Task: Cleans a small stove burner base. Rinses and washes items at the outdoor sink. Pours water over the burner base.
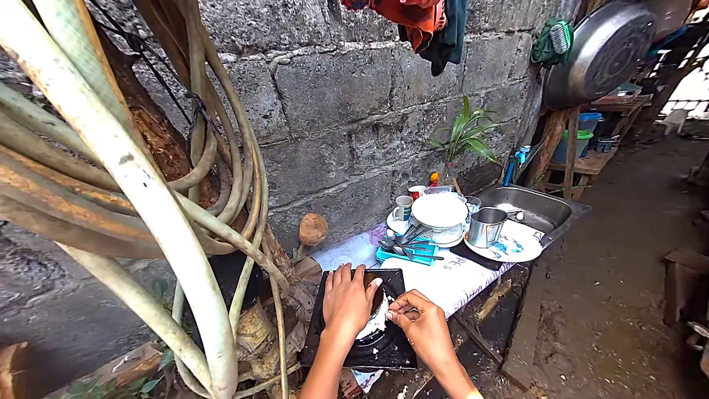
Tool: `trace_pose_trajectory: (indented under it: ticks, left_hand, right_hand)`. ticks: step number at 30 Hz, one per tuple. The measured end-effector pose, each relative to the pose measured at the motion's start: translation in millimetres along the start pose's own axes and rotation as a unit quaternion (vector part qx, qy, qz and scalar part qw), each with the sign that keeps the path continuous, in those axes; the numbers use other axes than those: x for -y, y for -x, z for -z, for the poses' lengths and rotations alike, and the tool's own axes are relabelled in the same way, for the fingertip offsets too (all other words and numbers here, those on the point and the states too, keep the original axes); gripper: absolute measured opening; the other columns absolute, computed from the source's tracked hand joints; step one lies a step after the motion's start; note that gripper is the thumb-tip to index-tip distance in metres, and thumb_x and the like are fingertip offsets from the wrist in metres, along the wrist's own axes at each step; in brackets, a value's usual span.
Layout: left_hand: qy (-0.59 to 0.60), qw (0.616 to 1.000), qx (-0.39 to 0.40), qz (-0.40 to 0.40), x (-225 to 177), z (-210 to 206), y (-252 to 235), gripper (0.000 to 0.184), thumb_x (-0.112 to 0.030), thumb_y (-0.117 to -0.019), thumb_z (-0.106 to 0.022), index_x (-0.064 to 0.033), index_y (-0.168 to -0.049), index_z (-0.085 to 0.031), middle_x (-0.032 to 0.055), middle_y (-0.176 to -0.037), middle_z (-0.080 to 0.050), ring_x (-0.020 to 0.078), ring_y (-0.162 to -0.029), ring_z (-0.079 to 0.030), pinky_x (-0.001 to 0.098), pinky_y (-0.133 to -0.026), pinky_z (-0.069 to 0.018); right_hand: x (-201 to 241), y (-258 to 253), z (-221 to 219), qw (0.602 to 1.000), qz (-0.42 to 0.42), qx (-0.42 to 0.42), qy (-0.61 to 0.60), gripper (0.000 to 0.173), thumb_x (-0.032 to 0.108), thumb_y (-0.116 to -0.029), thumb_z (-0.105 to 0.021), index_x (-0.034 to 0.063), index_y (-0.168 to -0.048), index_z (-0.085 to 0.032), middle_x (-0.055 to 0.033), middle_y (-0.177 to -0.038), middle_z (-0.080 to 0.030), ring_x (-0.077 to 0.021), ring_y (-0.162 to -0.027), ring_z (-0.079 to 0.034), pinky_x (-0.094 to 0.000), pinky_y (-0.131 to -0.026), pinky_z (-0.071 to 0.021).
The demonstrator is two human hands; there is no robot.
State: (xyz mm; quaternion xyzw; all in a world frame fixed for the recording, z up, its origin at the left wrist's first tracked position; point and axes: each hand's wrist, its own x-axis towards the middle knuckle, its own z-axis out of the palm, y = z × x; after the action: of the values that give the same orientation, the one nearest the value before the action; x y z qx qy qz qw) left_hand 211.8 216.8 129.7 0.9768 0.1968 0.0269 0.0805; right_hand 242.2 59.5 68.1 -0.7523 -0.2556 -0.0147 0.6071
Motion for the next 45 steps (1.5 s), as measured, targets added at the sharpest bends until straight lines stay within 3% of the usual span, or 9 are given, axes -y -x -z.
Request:
trace_pose_trajectory:
  ticks: [10, 17, 19, 21, 23, 27, 39, 43, 45]
  left_hand:
    - [-0.004, 1.000, 0.001, 0.003, -1.0, -1.1, 0.4, 0.066, -0.062, -0.1054, -0.031, -0.0196, -0.154, -0.046, 0.0116, -0.161, -0.039, 0.0284, -0.154, -0.027, 0.0514, -0.127, -0.0129]
    - [0.000, 1.000, 0.004, 0.006, 0.4, -1.1, -1.1, 0.065, -0.062, -0.1054, -0.032, -0.0200, -0.153, -0.047, 0.0104, -0.161, -0.039, 0.0278, -0.154, -0.027, 0.0504, -0.127, -0.0127]
    - [0.007, 1.000, -0.008, 0.002, 2.1, -3.2, -0.5, 0.064, -0.061, -0.1055, -0.033, -0.0195, -0.152, -0.048, 0.0108, -0.160, -0.041, 0.0282, -0.153, -0.029, 0.0509, -0.127, -0.0139]
    - [0.014, 1.000, -0.017, -0.002, 3.1, -4.7, -0.9, 0.064, -0.061, -0.1054, -0.034, -0.0187, -0.152, -0.049, 0.0117, -0.159, -0.042, 0.0292, -0.153, -0.031, 0.0521, -0.126, -0.0151]
    - [0.010, 1.000, -0.013, 0.000, 2.6, -4.5, -0.6, 0.064, -0.061, -0.1055, -0.034, -0.0192, -0.152, -0.048, 0.0112, -0.160, -0.041, 0.0284, -0.153, -0.030, 0.0515, -0.127, -0.0146]
    - [0.001, 1.000, -0.009, 0.003, 2.8, -4.7, -1.2, 0.064, -0.061, -0.1056, -0.033, -0.0203, -0.153, -0.047, 0.0103, -0.161, -0.040, 0.0271, -0.153, -0.030, 0.0505, -0.127, -0.0138]
    - [0.000, 1.000, -0.009, 0.008, 1.7, -5.2, -0.1, 0.065, -0.060, -0.1059, -0.032, -0.0164, -0.153, -0.047, 0.0081, -0.161, -0.040, 0.0243, -0.154, -0.027, 0.0494, -0.128, -0.0112]
    - [0.003, 1.000, -0.012, 0.009, 1.7, -4.3, 0.7, 0.066, -0.060, -0.1058, -0.033, -0.0157, -0.153, -0.048, 0.0085, -0.161, -0.041, 0.0248, -0.154, -0.027, 0.0486, -0.128, -0.0109]
    - [0.003, 1.000, -0.011, 0.010, 2.4, -5.2, 0.0, 0.065, -0.060, -0.1057, -0.032, -0.0181, -0.152, -0.048, 0.0070, -0.161, -0.041, 0.0240, -0.154, -0.027, 0.0483, -0.128, -0.0113]
  right_hand:
    - [-3.6, -26.9, 19.8, 0.983, -0.066, 0.127, -0.112, 0.012, -0.002, -0.0854, -0.076, 0.0034, -0.094, -0.069, -0.0053, -0.085, -0.074, -0.0130, -0.071, -0.073, -0.0286, -0.072, -0.0630]
    - [-17.1, -47.9, 29.4, 0.968, -0.036, 0.198, -0.151, 0.017, 0.000, -0.0833, -0.079, 0.0015, -0.096, -0.068, -0.0060, -0.087, -0.073, -0.0140, -0.074, -0.072, -0.0301, -0.072, -0.0631]
    - [-26.7, -58.9, 36.2, 0.974, 0.030, 0.199, -0.103, 0.045, 0.015, -0.0750, -0.089, 0.0056, -0.113, -0.067, -0.0052, -0.104, -0.070, -0.0127, -0.088, -0.071, -0.0285, -0.076, -0.0621]
    - [-35.1, -73.6, 36.2, 0.966, 0.126, 0.226, 0.000, 0.093, 0.039, -0.0659, -0.095, 0.0109, -0.145, -0.054, -0.0089, -0.134, -0.058, -0.0180, -0.120, -0.058, -0.0325, -0.098, -0.0533]
    - [-39.8, -88.6, 28.8, 0.950, 0.176, 0.252, 0.045, 0.111, 0.047, -0.0620, -0.095, 0.0151, -0.155, -0.044, -0.0116, -0.152, -0.047, -0.0265, -0.139, -0.045, -0.0435, -0.115, -0.0403]
    - [-46.4, -111.1, 18.5, 0.928, 0.225, 0.292, 0.053, 0.105, 0.045, -0.0642, -0.094, 0.0181, -0.154, -0.047, -0.0096, -0.157, -0.044, -0.0298, -0.145, -0.039, -0.0598, -0.115, -0.0344]
    - [-50.2, -129.3, 10.6, 0.890, 0.323, 0.321, 0.005, 0.094, 0.046, -0.0684, -0.092, 0.0208, -0.150, -0.053, -0.0069, -0.162, -0.040, -0.0279, -0.150, -0.035, -0.0560, -0.119, -0.0334]
    - [-48.4, -137.3, 17.6, 0.867, 0.298, 0.399, 0.029, 0.111, 0.049, -0.0652, -0.093, 0.0253, -0.159, -0.039, -0.0058, -0.169, -0.026, -0.0279, -0.155, -0.023, -0.0575, -0.122, -0.0266]
    - [-49.9, -140.4, 14.1, 0.871, 0.301, 0.384, 0.046, 0.107, 0.043, -0.0662, -0.094, 0.0250, -0.158, -0.041, -0.0068, -0.168, -0.028, -0.0286, -0.155, -0.024, -0.0570, -0.121, -0.0272]
